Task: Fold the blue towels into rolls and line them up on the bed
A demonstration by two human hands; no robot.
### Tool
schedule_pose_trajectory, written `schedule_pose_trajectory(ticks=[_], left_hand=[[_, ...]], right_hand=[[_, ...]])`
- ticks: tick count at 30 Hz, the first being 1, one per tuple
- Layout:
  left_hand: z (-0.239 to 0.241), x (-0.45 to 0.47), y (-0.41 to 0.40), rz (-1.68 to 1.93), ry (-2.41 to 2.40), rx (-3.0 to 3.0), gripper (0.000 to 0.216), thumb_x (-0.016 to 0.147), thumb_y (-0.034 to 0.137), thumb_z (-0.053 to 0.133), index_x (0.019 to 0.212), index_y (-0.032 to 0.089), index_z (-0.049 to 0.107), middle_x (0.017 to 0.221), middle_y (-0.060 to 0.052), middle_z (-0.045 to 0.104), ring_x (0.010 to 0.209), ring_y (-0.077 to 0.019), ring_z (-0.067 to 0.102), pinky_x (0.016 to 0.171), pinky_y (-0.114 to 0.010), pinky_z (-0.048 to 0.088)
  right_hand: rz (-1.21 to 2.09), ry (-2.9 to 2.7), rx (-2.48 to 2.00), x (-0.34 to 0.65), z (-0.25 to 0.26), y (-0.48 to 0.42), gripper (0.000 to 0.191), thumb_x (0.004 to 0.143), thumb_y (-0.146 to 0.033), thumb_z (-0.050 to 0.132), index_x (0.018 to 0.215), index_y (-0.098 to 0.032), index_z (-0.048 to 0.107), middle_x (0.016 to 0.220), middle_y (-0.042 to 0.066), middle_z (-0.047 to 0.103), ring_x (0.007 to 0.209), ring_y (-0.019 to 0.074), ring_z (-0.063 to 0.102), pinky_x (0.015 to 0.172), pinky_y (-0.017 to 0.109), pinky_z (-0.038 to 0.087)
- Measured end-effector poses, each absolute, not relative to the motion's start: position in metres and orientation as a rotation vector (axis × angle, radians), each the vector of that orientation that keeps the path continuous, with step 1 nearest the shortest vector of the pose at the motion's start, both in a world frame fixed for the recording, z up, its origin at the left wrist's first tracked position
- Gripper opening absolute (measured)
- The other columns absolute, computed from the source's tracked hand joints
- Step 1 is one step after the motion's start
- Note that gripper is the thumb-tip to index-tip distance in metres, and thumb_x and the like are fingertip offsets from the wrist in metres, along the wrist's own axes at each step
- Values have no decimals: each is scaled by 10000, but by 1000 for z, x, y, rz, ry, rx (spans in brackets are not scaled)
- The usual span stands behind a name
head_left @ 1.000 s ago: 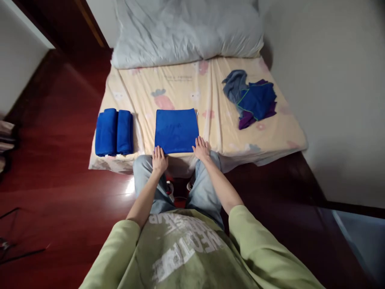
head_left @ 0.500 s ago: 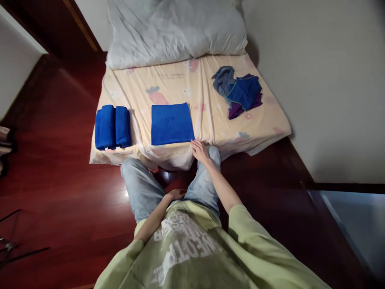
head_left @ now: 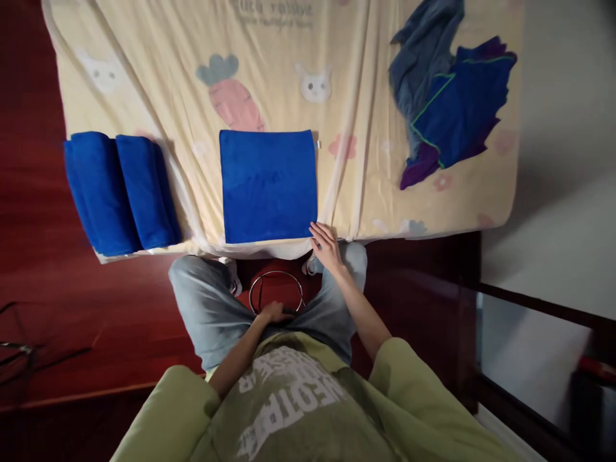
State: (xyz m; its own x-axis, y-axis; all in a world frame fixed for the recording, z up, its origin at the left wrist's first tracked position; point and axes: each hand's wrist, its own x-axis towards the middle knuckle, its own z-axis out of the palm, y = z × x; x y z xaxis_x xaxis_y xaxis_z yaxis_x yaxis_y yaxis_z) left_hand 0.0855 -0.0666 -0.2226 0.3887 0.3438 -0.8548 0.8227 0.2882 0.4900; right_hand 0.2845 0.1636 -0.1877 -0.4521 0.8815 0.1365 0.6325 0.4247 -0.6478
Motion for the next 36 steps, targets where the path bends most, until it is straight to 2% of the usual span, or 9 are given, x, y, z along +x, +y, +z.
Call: schedule_pose_trajectory(ticks=[4, 9, 12, 15, 17, 21, 24, 31, 36], left_hand=[[-222, 75, -23, -548, 1247, 1316, 717, 920, 775, 544, 1194, 157, 785, 1286, -231, 742, 1223, -389, 711, 955, -411, 572], [-221, 69, -4, -446, 1270, 1467, 717, 938, 775, 551, 1292, 180, 738, 1327, -198, 727, 1265, -382, 684, 1021, -424, 548], [-214, 57, -5, -232, 1337, 1669, 524, 991, 591, 611, 1307, 182, 703, 1375, -185, 692, 1303, -358, 648, 1085, -435, 518], [-196, 27, 2, 48, 1544, 1821, 308, 1041, 356, 545, 1250, 187, 696, 1308, -157, 706, 1275, -306, 643, 1123, -420, 503], [-179, 0, 11, 220, 1705, 1857, 282, 1035, 268, 507, 1233, 190, 691, 1250, -142, 719, 1243, -289, 655, 1119, -409, 517], [-148, -54, 36, 425, 1901, 1882, 371, 991, 178, 482, 1311, 166, 671, 1330, -149, 702, 1286, -291, 654, 1160, -434, 519], [-139, -82, 57, 470, 1888, 1929, 485, 949, 128, 473, 1404, 150, 637, 1494, -135, 634, 1431, -274, 572, 1261, -441, 441], [-157, -107, 93, 448, 1676, 2023, 666, 844, 65, 437, 1487, 122, 598, 1598, -117, 558, 1576, -244, 411, 1321, -500, 340], [-174, -109, 87, 472, 1710, 2010, 629, 887, 117, 444, 1493, 159, 605, 1614, -98, 539, 1572, -250, 417, 1338, -540, 271]], right_hand=[[723, -2201, -1248, 284, -192, 167, 390, 1075, -233, 541, 1430, -235, 703, 1470, 71, 687, 1415, 234, 612, 1250, 475, 497], [683, -2108, -1230, 280, -206, 170, 346, 1057, -239, 571, 1348, -240, 758, 1403, 79, 731, 1343, 243, 660, 1199, 486, 538], [687, -2105, -1245, 277, -209, 172, 352, 1044, -230, 563, 1329, -232, 769, 1390, 82, 738, 1328, 244, 664, 1197, 479, 538], [693, -2117, -1261, 273, -204, 173, 379, 1016, -198, 562, 1338, -202, 763, 1398, 97, 732, 1332, 249, 654, 1202, 477, 529], [698, -2119, -1265, 269, -199, 175, 385, 989, -168, 566, 1313, -177, 774, 1388, 115, 736, 1327, 257, 653, 1195, 485, 531], [710, -2117, -1290, 260, -195, 177, 392, 928, -102, 566, 1230, -162, 808, 1343, 132, 756, 1307, 264, 664, 1194, 516, 526], [691, -2143, -1312, 255, -196, 178, 411, 911, -79, 559, 1229, -162, 807, 1337, 134, 758, 1314, 257, 664, 1207, 516, 517], [643, -2322, -1239, 259, -191, 185, 483, 934, -30, 506, 1325, -157, 761, 1498, 129, 650, 1475, 255, 566, 1265, 522, 448], [706, -2334, -1140, 264, -195, 191, 547, 908, 2, 455, 1309, -191, 774, 1422, 92, 708, 1417, 218, 624, 1228, 469, 506]])
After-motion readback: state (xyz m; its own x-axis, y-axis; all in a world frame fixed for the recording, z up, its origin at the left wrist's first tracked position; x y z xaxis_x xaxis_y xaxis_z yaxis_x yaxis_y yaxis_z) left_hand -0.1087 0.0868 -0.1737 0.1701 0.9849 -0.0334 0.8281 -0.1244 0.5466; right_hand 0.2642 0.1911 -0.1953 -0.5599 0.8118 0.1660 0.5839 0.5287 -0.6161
